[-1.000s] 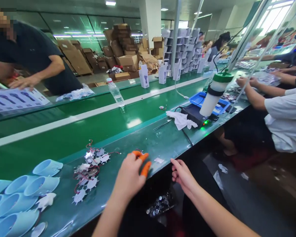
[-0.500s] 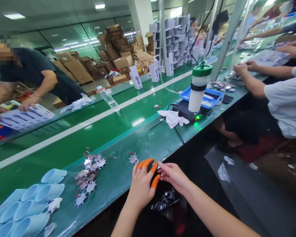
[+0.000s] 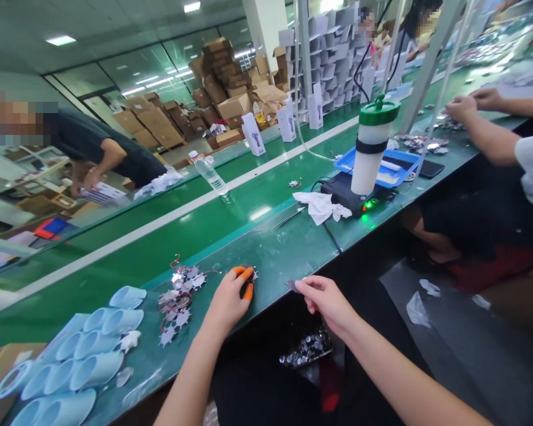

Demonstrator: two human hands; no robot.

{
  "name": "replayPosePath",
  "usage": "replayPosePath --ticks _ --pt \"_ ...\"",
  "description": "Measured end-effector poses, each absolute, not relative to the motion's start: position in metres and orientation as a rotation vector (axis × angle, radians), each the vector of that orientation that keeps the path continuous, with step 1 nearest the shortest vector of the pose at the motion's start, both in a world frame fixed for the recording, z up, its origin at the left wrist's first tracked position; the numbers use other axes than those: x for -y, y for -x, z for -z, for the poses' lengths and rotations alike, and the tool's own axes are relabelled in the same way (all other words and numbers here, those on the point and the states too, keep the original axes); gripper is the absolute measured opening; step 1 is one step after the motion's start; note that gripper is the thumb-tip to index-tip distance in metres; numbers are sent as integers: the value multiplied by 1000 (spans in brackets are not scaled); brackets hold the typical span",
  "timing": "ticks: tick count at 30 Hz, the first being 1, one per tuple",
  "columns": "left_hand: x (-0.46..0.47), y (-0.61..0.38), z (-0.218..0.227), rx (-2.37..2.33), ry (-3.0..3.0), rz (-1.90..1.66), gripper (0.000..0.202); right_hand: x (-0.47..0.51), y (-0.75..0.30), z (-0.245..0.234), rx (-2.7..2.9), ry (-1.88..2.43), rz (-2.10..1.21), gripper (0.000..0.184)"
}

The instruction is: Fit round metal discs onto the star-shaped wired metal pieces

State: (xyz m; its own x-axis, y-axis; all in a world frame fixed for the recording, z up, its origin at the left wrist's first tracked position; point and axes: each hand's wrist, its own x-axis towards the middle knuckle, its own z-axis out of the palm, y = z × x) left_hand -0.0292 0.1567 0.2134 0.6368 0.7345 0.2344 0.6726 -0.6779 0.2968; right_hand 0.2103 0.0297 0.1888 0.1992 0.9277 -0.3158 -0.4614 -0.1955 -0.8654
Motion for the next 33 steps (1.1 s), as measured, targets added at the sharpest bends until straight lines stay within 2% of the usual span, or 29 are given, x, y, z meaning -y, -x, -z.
replayPosePath --ticks 7,14,21,33 --pt "-160 17 -223 -1047 -2624 -344 32 -70 -212 -207 685 1162 -1206 33" --pt "-119 11 -225 -1089 -2402 -442 29 -45 -188 -180 546 1198 -1271 32" --pt "-118 9 -229 -1028 -2438 -328 29 -36 -158 -156 420 1140 -1310 36" --pt "-118 6 -230 -1047 -2474 -303 29 -44 -150 -163 426 1201 -1339 26"
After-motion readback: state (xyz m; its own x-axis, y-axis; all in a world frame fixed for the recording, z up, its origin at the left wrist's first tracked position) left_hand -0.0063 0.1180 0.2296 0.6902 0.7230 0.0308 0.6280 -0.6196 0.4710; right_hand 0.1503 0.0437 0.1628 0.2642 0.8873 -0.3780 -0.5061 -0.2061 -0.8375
